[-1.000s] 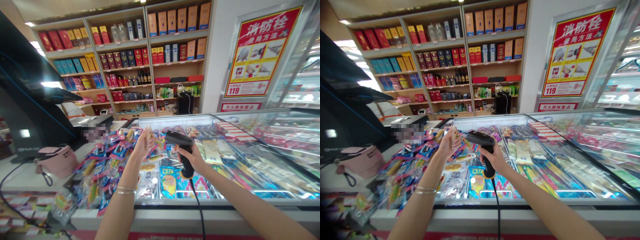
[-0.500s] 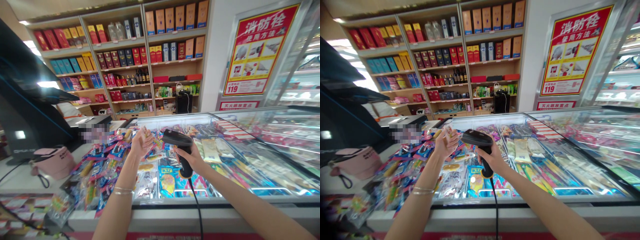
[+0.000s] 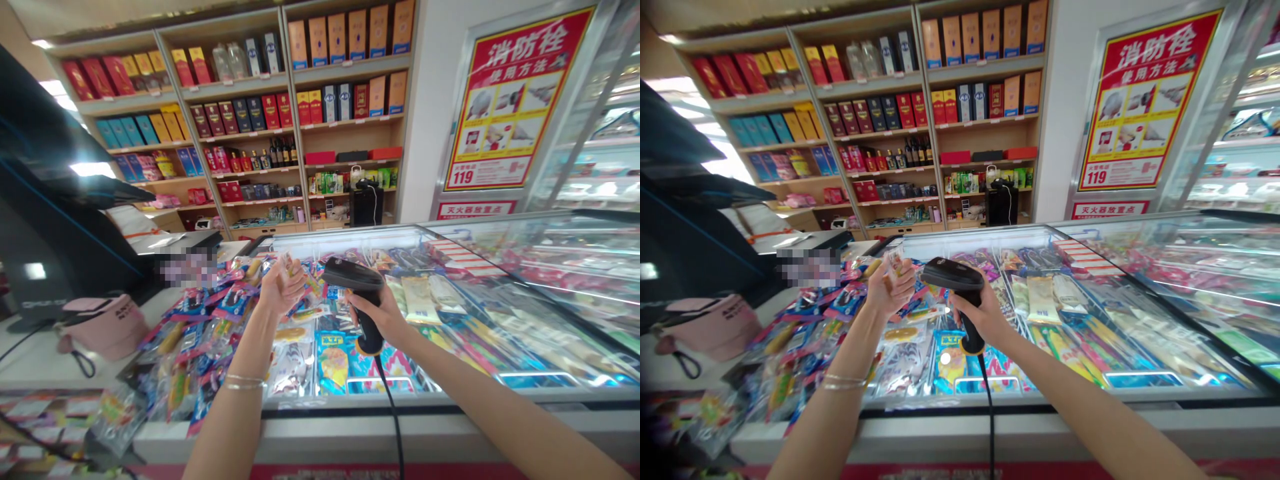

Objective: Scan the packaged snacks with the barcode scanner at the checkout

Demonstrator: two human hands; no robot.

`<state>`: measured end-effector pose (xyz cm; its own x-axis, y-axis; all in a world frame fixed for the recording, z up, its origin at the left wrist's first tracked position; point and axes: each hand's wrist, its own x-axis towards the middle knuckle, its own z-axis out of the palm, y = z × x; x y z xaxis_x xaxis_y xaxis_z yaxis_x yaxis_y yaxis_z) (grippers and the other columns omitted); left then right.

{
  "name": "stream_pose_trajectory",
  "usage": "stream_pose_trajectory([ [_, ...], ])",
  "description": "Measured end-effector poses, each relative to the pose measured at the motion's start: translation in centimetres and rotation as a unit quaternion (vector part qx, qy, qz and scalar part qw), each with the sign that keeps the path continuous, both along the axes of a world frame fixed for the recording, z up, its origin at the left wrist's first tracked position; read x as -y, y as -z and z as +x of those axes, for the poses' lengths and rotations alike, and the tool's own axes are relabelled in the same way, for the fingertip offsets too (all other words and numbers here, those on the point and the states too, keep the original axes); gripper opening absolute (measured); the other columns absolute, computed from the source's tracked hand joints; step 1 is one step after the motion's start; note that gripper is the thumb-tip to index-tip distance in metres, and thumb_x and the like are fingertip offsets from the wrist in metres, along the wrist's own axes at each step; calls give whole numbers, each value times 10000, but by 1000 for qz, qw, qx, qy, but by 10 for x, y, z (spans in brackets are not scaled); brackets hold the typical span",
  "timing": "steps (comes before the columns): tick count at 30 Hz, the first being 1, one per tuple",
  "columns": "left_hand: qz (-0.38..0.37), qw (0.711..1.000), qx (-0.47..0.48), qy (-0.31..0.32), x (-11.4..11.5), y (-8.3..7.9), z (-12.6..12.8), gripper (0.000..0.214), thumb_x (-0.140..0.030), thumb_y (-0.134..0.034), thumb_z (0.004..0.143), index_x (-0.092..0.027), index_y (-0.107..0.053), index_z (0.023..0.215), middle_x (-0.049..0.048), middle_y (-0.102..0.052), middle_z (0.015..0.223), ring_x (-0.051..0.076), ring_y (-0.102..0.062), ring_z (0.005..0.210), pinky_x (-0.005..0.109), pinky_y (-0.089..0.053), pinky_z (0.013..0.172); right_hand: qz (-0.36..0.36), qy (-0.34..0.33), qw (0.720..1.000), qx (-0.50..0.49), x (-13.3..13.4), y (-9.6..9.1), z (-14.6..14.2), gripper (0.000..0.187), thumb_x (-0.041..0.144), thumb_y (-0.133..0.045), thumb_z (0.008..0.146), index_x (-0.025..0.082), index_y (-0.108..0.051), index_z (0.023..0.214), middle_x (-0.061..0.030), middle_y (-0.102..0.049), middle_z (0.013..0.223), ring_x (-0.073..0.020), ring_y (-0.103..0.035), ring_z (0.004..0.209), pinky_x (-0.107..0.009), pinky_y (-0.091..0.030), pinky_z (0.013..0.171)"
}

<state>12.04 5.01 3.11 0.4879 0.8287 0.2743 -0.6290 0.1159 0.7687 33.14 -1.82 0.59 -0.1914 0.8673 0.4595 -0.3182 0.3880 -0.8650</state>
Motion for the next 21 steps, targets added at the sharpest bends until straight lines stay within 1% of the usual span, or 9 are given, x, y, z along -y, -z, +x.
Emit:
stream_pose_trajectory([
  [11, 20, 999, -4, 26, 0, 0, -2, 334, -416, -626, 783, -151, -470, 652, -83, -301, 480, 5, -177, 339, 98, -219, 308, 21, -16, 1000, -15, -3, 3, 0, 287, 383, -726, 765, 203, -536, 881, 15, -576, 699, -109, -536, 466, -267, -460, 433],
  [16, 16, 999, -5, 34, 1, -1, -2, 350, -435, -579, 827, -155, -463, 653, -81, -305, 484, 5, -172, 335, 97, -230, 309, 22, -6, 1000, -1, -2, -1, 2, 287, 386, -717, 774, 203, -527, 891, 22, -568, 665, -112, -529, 462, -274, -458, 443],
  [18, 12, 999, -6, 38, 2, -1, -2, 363, -457, -547, 852, -156, -466, 666, -84, -303, 482, 4, -155, 332, 97, -231, 306, 28, 4, 1000, 5, -2, -2, 4, 302, 378, -710, 783, 204, -516, 936, 22, -577, 685, -111, -537, 468, -274, -460, 455],
  [21, 13, 999, -12, 49, 4, -3, -1, 376, -473, -533, 863, -152, -476, 676, -86, -299, 479, 0, -132, 331, 95, -225, 299, 49, 22, 999, 6, -3, -5, 7, 374, 352, -705, 795, 223, -470, 1056, 27, -600, 744, -106, -549, 476, -270, -461, 465],
])
